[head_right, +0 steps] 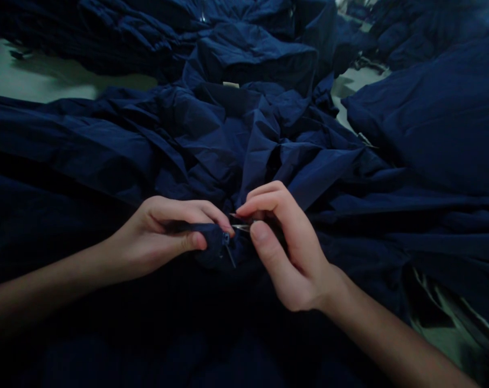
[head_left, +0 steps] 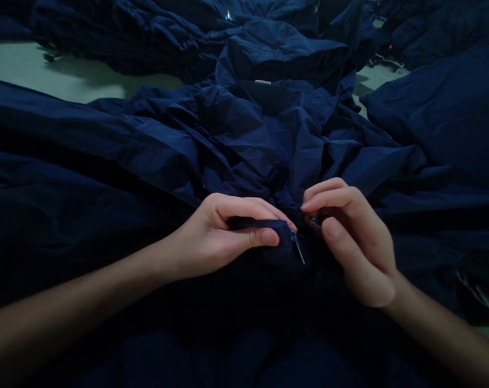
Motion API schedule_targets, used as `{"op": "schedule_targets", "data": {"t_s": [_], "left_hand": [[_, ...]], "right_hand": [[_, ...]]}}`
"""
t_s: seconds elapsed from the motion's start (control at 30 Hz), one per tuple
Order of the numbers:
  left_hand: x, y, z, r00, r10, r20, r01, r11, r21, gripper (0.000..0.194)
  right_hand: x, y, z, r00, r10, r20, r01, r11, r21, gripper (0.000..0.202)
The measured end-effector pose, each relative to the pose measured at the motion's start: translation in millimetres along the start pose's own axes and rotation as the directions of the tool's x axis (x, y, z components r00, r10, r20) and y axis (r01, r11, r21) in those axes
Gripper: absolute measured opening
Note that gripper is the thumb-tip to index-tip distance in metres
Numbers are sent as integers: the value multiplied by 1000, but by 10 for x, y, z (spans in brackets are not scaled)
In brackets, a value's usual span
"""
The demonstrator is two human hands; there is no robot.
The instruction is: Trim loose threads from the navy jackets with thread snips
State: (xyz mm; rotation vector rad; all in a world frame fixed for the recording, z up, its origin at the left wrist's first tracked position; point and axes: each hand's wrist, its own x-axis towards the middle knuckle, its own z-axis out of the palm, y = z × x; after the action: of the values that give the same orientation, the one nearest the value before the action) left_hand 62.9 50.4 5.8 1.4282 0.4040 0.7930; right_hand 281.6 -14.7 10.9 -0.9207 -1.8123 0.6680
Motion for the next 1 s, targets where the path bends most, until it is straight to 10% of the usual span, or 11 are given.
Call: {"op": "schedule_targets", "data": {"t_s": [1.0], "left_hand": [[-6, -15, 2, 1000, 5, 24, -7, 997, 77, 14]], "right_hand": [[83, 17, 8, 978, -207, -2, 203, 961, -188, 17]]}}
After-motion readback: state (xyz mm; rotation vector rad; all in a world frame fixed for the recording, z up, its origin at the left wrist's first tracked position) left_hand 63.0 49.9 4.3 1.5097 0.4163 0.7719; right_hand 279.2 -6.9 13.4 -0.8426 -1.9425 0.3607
